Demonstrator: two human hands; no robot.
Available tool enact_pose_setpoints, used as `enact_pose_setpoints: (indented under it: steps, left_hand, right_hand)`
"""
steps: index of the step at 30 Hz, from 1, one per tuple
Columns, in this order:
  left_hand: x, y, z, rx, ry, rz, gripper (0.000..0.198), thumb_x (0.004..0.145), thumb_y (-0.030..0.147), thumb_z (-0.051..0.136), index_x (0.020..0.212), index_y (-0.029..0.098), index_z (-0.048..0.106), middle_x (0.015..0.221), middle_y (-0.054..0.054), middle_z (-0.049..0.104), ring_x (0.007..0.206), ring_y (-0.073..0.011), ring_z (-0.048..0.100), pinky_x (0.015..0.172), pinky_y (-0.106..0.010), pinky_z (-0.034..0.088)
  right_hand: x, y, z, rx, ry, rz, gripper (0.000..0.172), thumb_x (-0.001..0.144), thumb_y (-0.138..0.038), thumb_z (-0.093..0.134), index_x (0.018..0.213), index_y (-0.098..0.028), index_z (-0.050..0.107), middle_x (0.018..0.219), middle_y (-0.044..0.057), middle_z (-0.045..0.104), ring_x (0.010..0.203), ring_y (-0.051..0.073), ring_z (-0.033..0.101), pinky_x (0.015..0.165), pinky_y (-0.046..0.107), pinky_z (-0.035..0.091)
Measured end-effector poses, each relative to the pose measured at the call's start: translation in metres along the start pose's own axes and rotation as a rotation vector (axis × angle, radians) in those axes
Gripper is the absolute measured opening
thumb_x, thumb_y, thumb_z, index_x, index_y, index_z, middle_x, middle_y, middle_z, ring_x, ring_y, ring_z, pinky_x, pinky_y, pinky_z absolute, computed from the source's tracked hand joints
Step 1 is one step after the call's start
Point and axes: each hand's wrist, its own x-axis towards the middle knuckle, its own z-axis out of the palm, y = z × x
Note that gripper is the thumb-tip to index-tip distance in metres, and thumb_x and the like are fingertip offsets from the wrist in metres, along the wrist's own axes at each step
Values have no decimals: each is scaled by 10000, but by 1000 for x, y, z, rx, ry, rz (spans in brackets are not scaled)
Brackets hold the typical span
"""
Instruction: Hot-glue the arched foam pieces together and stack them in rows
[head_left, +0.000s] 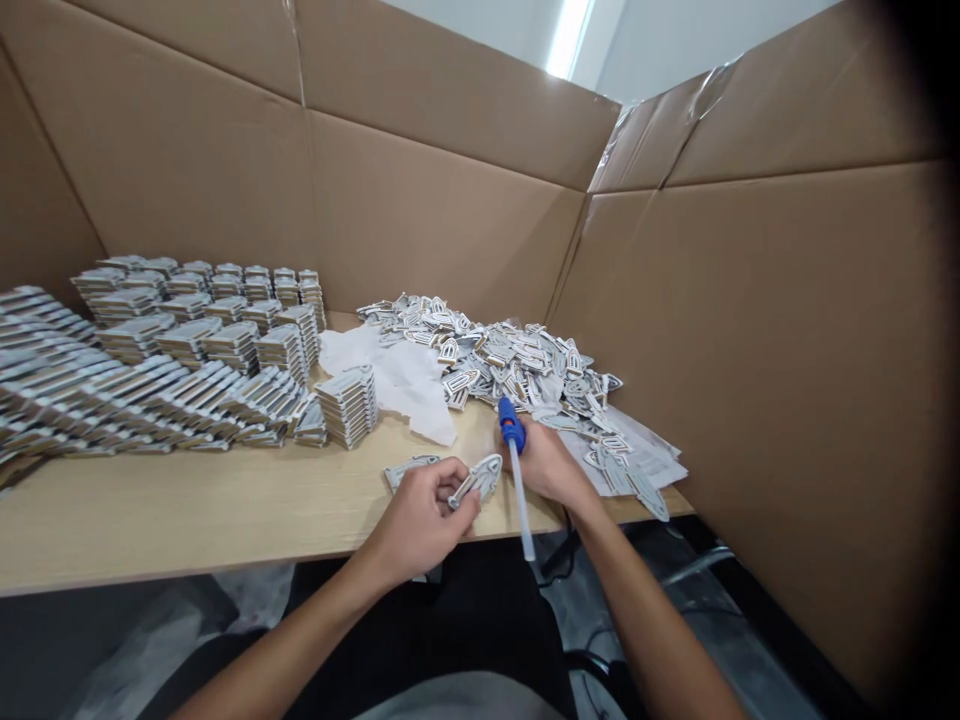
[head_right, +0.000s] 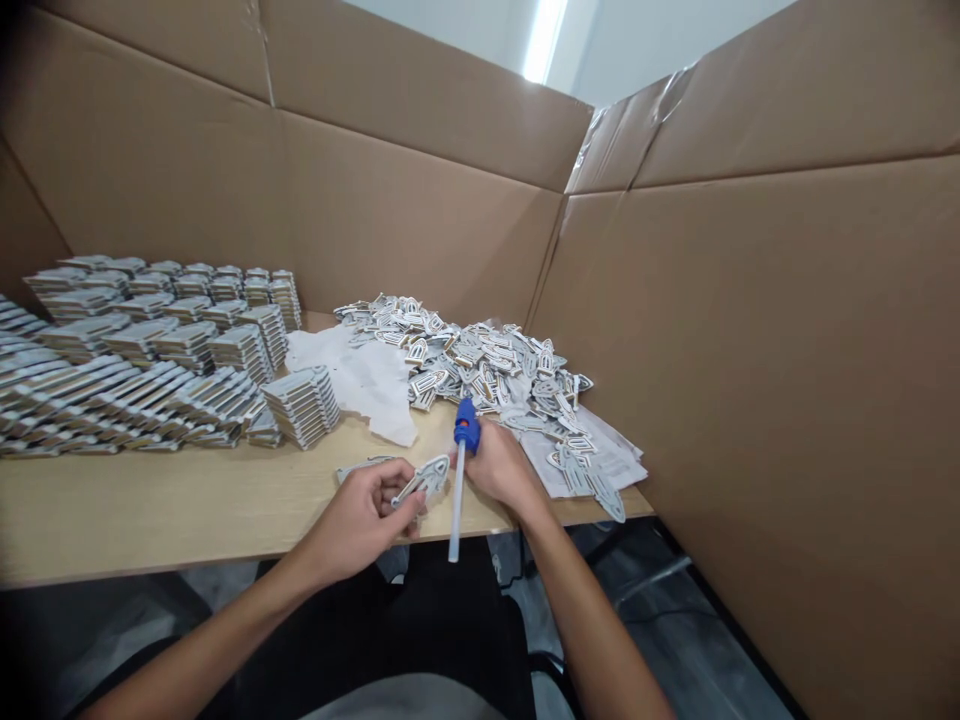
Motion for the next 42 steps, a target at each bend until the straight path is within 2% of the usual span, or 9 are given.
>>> enact_pose_setpoints:
  steps: [4,12,18,23,27,32,37,40,42]
  left_hand:
    - [-1,0,-2,-132,-22,-61,231,948,401,618,950,192,519,872,-46,682,688,-199,736,497,-238,499]
    - [5,-2,-5,-207,-2,-56,271,963,425,620,1002,184,502,909,-61,701,681,-157,702,552,-252,531]
    - [4,-2,-7,-201,-8,-61,216,1020,401,532,1042,205,443,923,-13,652,581,-77,593,493,-201,404]
    - [2,-3,-8,-208,33,-49,201,1038,394,512,1086,218,429,809,50,554,558,-68,491,505,-197,366]
    - [2,-1,-9,-141,97,-15,348,945,428,692,1144,196,526,784,54,516,620,-90,465,550,-208,380]
    - [5,-1,-11,-36,108,46,313,925,434,695,841,164,560,717,46,459,636,-98,414,583,-227,359]
    - [5,1,-12,-45,169,40,367,866,438,742,754,171,516,682,43,463,636,-102,399,603,-235,349]
    - [5,3,-12,-93,211,34,406,846,463,772,729,178,507,645,52,443,598,-93,365,568,-233,321]
    - [5,3,-13,-118,235,41,412,841,475,782,729,177,521,637,52,448,583,-90,360,548,-232,309]
  right_hand:
    - [1,-4,10,-21,3,16,130,723,-208,706,769,-213,585,756,32,686,663,204,583,634,299,379]
    - [4,12,-3,70,7,-44,138,836,-311,646,831,-203,562,788,0,642,720,183,574,684,293,425]
    - [2,3,-13,154,-38,-118,151,886,-329,653,853,-213,563,785,-12,600,708,165,549,664,288,441]
    - [-6,-11,-24,237,-205,-201,144,914,-322,689,908,-205,605,825,2,621,736,165,551,687,290,459]
    - [-14,-25,-33,265,-373,-230,165,920,-352,714,912,-203,645,825,-2,643,734,157,573,705,280,474]
    - [-18,-33,-33,356,-521,-222,139,925,-350,710,957,-227,653,873,4,666,771,169,613,732,288,499]
    - [-11,-19,-29,228,-339,-190,137,897,-331,730,865,-218,659,789,-2,659,714,179,594,688,305,479]
    - [-7,-14,-26,217,-204,-163,179,907,-360,725,929,-195,661,872,27,696,775,197,613,731,326,487]
    - [-8,-18,-25,250,-188,-150,237,924,-409,714,987,-183,683,944,53,731,829,208,646,772,339,506]
